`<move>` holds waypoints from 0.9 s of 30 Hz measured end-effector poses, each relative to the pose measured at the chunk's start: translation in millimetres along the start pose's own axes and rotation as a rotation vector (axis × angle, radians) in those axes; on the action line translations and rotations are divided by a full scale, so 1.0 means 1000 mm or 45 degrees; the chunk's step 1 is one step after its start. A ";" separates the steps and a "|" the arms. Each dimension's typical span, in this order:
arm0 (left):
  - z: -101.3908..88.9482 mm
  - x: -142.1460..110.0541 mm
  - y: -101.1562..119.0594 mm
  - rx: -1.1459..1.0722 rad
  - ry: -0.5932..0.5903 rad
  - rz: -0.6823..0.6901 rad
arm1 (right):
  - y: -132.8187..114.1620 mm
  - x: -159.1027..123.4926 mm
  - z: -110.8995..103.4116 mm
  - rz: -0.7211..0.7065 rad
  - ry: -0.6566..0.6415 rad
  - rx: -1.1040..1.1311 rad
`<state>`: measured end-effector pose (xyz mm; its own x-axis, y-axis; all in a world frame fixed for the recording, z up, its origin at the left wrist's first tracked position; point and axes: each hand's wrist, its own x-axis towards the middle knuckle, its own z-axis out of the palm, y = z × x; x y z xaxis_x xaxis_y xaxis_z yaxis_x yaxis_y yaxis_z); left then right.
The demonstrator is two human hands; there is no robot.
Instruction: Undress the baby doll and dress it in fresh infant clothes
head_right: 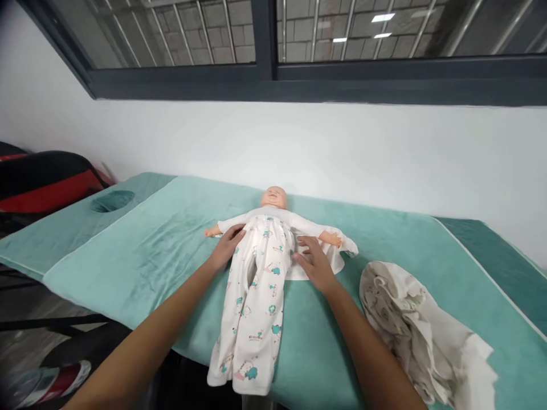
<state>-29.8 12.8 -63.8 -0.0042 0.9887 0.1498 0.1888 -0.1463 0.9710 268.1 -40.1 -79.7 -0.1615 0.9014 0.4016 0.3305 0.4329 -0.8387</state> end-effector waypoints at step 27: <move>-0.011 -0.010 -0.014 -0.400 -0.399 -0.065 | -0.007 0.043 0.034 0.163 0.180 0.045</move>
<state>-43.7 4.6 -76.8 0.3009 0.9500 0.0834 -0.1118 -0.0517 0.9924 227.4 -4.5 -69.2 0.0128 0.9415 0.3368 0.3067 0.3169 -0.8975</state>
